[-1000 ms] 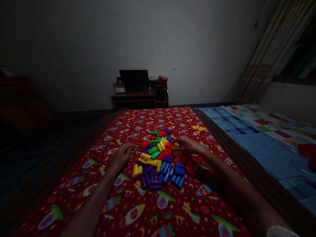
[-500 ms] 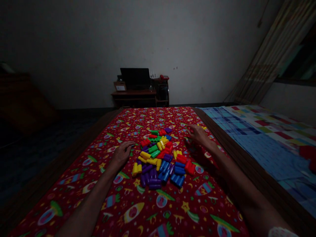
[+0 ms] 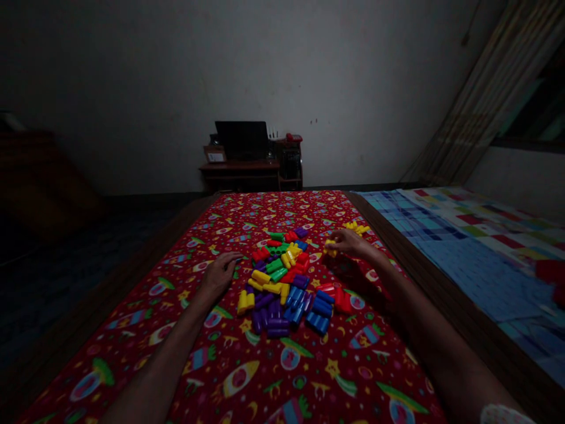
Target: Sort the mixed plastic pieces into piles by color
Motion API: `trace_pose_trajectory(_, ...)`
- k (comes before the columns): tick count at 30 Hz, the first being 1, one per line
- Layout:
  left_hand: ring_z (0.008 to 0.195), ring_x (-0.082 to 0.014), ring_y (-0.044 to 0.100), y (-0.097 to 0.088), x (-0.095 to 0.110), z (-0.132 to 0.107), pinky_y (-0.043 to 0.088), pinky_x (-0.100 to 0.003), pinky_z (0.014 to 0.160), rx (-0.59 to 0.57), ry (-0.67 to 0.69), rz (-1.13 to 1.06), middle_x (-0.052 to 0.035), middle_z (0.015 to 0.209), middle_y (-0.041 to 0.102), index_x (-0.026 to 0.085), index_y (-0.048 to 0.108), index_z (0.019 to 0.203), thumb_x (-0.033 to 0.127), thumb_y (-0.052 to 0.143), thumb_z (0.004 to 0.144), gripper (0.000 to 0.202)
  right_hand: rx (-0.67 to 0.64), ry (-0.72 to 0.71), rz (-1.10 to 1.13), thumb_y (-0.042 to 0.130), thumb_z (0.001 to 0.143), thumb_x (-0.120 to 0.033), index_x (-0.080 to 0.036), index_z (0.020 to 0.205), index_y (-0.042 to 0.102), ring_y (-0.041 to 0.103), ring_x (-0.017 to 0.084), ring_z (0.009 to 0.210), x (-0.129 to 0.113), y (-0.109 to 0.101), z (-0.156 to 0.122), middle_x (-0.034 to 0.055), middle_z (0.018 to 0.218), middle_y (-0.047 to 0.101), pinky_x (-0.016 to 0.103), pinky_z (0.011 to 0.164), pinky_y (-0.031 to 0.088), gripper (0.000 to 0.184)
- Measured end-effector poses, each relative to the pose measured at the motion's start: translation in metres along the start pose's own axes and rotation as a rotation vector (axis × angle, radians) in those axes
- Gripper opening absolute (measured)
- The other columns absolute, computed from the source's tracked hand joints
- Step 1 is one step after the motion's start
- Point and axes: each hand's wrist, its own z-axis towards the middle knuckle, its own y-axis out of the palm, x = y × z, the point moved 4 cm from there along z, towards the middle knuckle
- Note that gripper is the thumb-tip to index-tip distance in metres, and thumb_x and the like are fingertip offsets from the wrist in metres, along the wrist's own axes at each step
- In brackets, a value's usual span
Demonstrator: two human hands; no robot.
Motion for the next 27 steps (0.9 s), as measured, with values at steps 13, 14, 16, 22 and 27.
trace_pose_trajectory(13, 0.103, -0.0231, 0.065, 0.000, -0.002, 0.000, 0.049, -0.040, 0.097, -0.001, 0.007, 0.006, -0.0080, 0.107, 0.073, 0.021, 0.071, 0.093, 0.039, 0.041, 0.083, 0.036, 0.287, -0.328, 0.007, 0.049, 0.095, -0.026, -0.016, 0.122, 0.060, 0.062, 0.022, 0.104, -0.058, 0.026, -0.007, 0.0149, 0.115, 0.066, 0.032, 0.089, 0.046, 0.031)
trace_pose_trajectory(14, 0.103, -0.0230, 0.065, 0.000, -0.003, 0.000, 0.049, -0.040, 0.097, 0.000, 0.007, 0.006, -0.0076, 0.107, 0.073, 0.021, 0.071, 0.093, 0.039, 0.041, 0.083, 0.036, 0.250, -0.444, 0.060, 0.051, 0.094, -0.025, -0.016, 0.125, 0.058, 0.060, 0.022, 0.107, -0.072, 0.036, -0.008, 0.0146, 0.118, 0.064, 0.033, 0.091, 0.046, 0.033)
trace_pose_trajectory(16, 0.102, -0.0228, 0.065, 0.000, -0.004, 0.000, 0.050, -0.039, 0.096, 0.005, 0.007, 0.009, -0.0072, 0.108, 0.072, 0.022, 0.071, 0.093, 0.039, 0.042, 0.083, 0.035, 0.179, -0.600, 0.117, 0.053, 0.092, -0.023, -0.017, 0.129, 0.056, 0.058, 0.023, 0.111, -0.092, 0.051, -0.008, 0.0155, 0.121, 0.062, 0.035, 0.093, 0.046, 0.037)
trace_pose_trajectory(22, 0.104, -0.0238, 0.064, 0.000, -0.003, 0.000, 0.049, -0.039, 0.097, -0.010, 0.006, 0.018, -0.0096, 0.108, 0.071, 0.019, 0.072, 0.094, 0.040, 0.040, 0.083, 0.039, 0.151, -0.523, 0.269, 0.057, 0.087, -0.020, -0.017, 0.122, 0.064, 0.065, 0.021, 0.098, -0.081, 0.052, -0.005, 0.0109, 0.111, 0.070, 0.033, 0.085, 0.049, 0.035)
trace_pose_trajectory(27, 0.105, -0.0243, 0.064, 0.000, -0.002, 0.000, 0.049, -0.039, 0.097, -0.011, 0.000, 0.030, -0.0110, 0.109, 0.071, 0.018, 0.071, 0.096, 0.039, 0.039, 0.083, 0.040, 0.205, -0.277, 0.404, 0.057, 0.083, -0.021, -0.015, 0.105, 0.073, 0.069, 0.020, 0.086, -0.039, 0.036, 0.010, 0.0085, 0.097, 0.075, 0.028, 0.077, 0.050, 0.028)
